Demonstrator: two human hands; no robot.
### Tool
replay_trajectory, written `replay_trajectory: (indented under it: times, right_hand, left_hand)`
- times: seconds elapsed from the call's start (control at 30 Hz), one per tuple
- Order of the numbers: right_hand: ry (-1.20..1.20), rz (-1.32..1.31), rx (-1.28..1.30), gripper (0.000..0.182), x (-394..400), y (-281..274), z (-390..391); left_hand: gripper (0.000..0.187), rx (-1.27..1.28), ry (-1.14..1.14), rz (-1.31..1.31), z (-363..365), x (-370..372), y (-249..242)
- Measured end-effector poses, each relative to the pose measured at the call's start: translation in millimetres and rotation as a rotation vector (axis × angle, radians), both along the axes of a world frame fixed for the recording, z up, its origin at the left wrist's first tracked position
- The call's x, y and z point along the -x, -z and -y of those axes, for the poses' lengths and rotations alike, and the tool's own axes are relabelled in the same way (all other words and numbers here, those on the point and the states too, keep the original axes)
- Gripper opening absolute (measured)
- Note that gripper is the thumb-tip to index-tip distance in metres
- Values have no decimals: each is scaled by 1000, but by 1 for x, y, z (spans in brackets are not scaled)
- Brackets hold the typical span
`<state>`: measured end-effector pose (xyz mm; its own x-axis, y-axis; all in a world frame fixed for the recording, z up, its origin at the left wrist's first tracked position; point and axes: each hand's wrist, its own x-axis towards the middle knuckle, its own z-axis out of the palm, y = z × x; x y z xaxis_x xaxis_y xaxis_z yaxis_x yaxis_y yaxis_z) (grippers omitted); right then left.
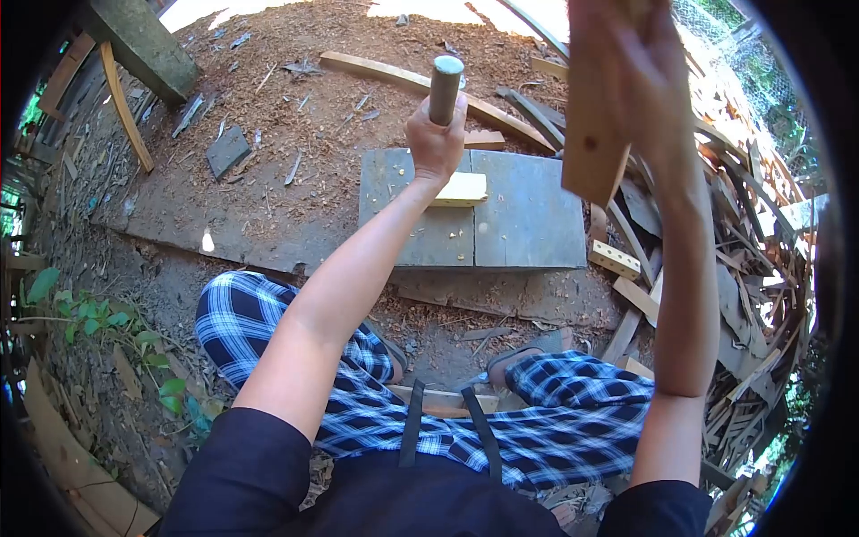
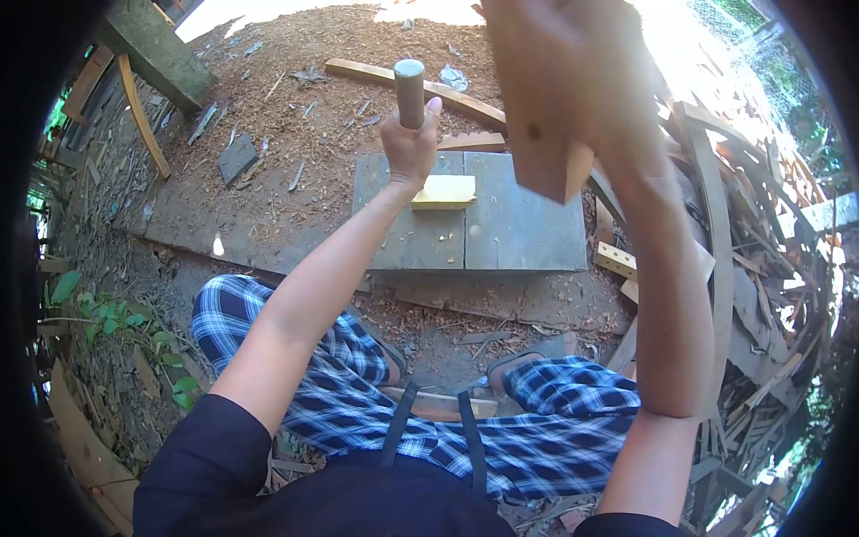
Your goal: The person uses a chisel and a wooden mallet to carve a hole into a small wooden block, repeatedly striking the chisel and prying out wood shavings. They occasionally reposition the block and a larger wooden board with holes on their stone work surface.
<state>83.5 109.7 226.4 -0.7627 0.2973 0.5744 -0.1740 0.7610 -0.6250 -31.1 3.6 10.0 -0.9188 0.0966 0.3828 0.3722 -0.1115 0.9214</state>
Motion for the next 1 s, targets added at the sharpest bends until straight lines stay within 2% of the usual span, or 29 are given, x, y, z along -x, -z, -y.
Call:
replay_trajectory:
  times: [0.07, 0.1, 0.17, 0.2, 0.27, 0.3, 0.33, 0.4, 0.47, 0.5, 0.53, 0.6, 0.63, 0.67, 0.73, 0.8, 0.83, 0.9, 0.93, 1.0]
  right_hand:
    - [-18, 426, -419, 48, -5, 30, 13]
    - [-14, 432, -414, 48, -9, 31, 15]
    - [-87, 524, -226, 64, -11, 22, 14]
    - [-50, 712, -158, 73, -16, -5, 23]
    - [-152, 640, 193, 75, -10, -9, 1]
    - [-234, 424, 47, 75, -29, -52, 44]
    - [-300, 92, -92, 77, -27, -36, 36]
    - [-77, 367, -77, 79, -6, -42, -3]
    - [122, 587, -861, 84, -5, 11, 16]
    - [-55, 980, -185, 91, -4, 0, 20]
    - [-45, 978, -170, 91, -12, -3, 20]
    - [-168, 759, 162, 96, -30, -2, 17]
    - [-116, 425, 88, 77, -13, 76, -19]
    - [9, 424, 119, 80, -17, 103, -20]
    - [175, 474, 102, 82, -32, 157, -26]
    - [284, 714, -67, 83, -47, 201, -37]
    - [283, 715, -54, 83, -53, 210, -38]
    - [306, 996, -221, 77, -62, 229, -35]
    - [296, 1004, -211, 77, -61, 242, -32]
    - [422, 317, -814, 68, -56, 261, -28]
  left_hand:
    - [21, -13, -3, -6, -2, 2, 0]
    - [20, 25, -4, 8, 2, 1, 0]
    - [21, 51, -3, 9, 1, 0, 3]
    - [21, 58, -5, 24, 1, -1, 1]
    - [21, 7, -4, -38, 1, -1, 1]
    - [21, -19, -2, -57, -1, 2, 6]
    - [21, -18, 0, -52, -1, 1, 6]
    - [21, 16, 6, -33, 0, 2, 4]
    - [21, 32, -11, -61, 3, 1, 4]
    - [21, 43, -22, -88, 3, 0, 5]
    - [21, 50, -7, -91, 1, 0, 3]
    - [21, 3, 14, -35, 2, 1, 4]
    - [21, 11, 3, -24, 3, 0, 6]
    - [21, 4, 7, -51, 4, 1, 7]
    - [21, -3, 21, -90, 3, 1, 2]
    - [21, -23, 62, 8, 4, -4, -2]
    - [21, -11, 66, 8, 3, -4, -1]
    - [20, -34, 24, -28, 2, -2, 1]
    - [20, -20, 21, -21, 3, -1, 3]
    - [21, -35, 7, -73, 2, -2, 3]
